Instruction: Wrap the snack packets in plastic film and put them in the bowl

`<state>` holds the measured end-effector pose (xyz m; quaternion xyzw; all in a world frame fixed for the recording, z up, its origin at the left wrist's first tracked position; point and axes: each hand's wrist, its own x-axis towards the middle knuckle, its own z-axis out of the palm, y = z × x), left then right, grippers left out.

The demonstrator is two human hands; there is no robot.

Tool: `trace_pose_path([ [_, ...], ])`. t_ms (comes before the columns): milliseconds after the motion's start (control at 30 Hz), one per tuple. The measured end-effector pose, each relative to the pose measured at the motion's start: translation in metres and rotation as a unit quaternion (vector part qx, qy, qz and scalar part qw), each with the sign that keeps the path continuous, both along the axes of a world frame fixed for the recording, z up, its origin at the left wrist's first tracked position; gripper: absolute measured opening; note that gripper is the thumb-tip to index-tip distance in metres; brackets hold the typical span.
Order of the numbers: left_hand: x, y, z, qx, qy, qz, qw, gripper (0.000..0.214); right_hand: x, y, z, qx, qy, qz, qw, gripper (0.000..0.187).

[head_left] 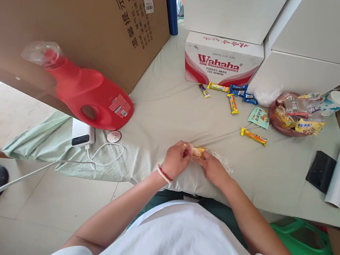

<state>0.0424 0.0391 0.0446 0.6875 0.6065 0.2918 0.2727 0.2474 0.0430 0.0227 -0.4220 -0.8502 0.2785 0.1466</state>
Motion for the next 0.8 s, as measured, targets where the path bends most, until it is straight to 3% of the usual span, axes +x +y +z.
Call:
trace_pose_path([
  [200, 0.036, -0.011, -0.011, 0.036, 0.086, -0.080, 0.992, 0.028, 0.019, -0.009, 0.011, -0.033, 0.080, 0.031, 0.996, 0.033],
  [233, 0.037, -0.014, -0.014, 0.048, 0.104, -0.090, 0.989, 0.033, 0.026, -0.010, 0.012, -0.024, 0.095, -0.007, 0.995, 0.034],
  [300, 0.036, -0.018, -0.020, 0.063, 0.133, -0.108, 0.983, 0.043, 0.039, -0.014, 0.011, 0.019, 0.075, -0.149, 0.986, 0.034],
  [367, 0.034, -0.022, -0.023, 0.065, 0.156, -0.115, 0.979, 0.049, 0.048, -0.018, 0.008, 0.065, -0.007, -0.275, 0.959, 0.036],
  [400, 0.034, -0.024, -0.023, 0.064, 0.167, -0.114, 0.977, 0.050, 0.052, -0.019, 0.007, 0.074, -0.048, -0.299, 0.950, 0.039],
  [467, 0.034, -0.026, -0.022, 0.063, 0.186, -0.107, 0.975, 0.052, 0.056, -0.021, 0.006, 0.061, -0.087, -0.293, 0.950, 0.030],
  [533, 0.034, -0.028, -0.021, 0.065, 0.196, -0.098, 0.973, 0.053, 0.055, -0.017, 0.013, 0.038, -0.064, -0.283, 0.956, 0.013],
  [600, 0.035, -0.027, -0.020, 0.068, 0.201, -0.094, 0.973, 0.053, 0.044, -0.005, 0.025, 0.020, -0.024, -0.272, 0.962, 0.009],
  [700, 0.035, -0.023, -0.020, 0.057, 0.205, -0.103, 0.972, 0.044, 0.007, 0.023, 0.044, 0.019, -0.002, -0.218, 0.976, 0.007],
  [800, 0.029, -0.019, -0.018, 0.039, 0.212, -0.110, 0.970, 0.032, -0.040, 0.047, 0.051, 0.004, -0.073, -0.175, 0.982, 0.014],
])
